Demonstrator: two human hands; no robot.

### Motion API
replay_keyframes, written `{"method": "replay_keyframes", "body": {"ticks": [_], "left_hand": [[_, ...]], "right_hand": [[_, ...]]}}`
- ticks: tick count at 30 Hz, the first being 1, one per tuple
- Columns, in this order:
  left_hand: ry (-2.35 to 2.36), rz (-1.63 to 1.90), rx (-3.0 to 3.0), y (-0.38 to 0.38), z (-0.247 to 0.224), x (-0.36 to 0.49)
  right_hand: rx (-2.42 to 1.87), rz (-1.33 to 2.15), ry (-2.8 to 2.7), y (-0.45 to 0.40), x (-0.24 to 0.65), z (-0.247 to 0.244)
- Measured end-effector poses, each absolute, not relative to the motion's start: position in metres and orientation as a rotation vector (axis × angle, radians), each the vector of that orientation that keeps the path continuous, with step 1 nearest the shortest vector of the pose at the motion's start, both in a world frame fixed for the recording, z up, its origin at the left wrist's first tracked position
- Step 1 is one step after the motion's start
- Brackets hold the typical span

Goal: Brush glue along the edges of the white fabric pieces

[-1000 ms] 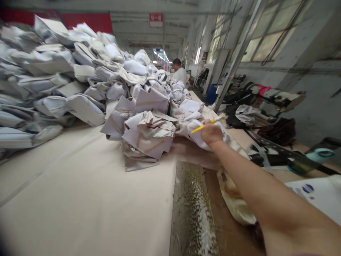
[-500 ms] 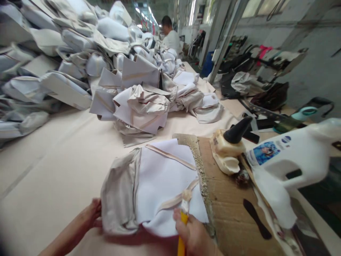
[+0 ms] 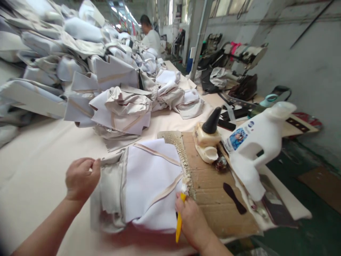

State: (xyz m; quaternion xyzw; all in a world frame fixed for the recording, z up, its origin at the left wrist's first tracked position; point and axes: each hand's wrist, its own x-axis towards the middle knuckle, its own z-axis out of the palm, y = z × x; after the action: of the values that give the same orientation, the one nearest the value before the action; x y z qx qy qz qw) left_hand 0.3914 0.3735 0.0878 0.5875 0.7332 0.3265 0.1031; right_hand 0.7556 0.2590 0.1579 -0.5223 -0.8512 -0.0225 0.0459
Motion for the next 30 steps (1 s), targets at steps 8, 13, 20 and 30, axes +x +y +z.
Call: {"method": "replay_keyframes", "body": {"ticks": [8, 13, 20, 30], "left_hand": [[0.978, 0.483, 2.190, 0.421, 0.131, 0.569], [0.819, 0.210, 2.205, 0.411, 0.106, 0.602], [0.863, 0.246, 2.163, 0.413, 0.100, 0.597], [1.097, 0.553, 2.252, 0.432, 0.104, 0.583]], "right_hand": [[-1.865, 0.194, -1.930, 0.324, 0.797, 0.246], [-2.007, 0.053, -1.334, 0.392, 0.856, 0.272], [-2.248, 0.144, -1.198, 0.429, 0.878, 0.240], [-2.250, 0.073, -1.199, 0.409, 0.872, 0.253]]}}
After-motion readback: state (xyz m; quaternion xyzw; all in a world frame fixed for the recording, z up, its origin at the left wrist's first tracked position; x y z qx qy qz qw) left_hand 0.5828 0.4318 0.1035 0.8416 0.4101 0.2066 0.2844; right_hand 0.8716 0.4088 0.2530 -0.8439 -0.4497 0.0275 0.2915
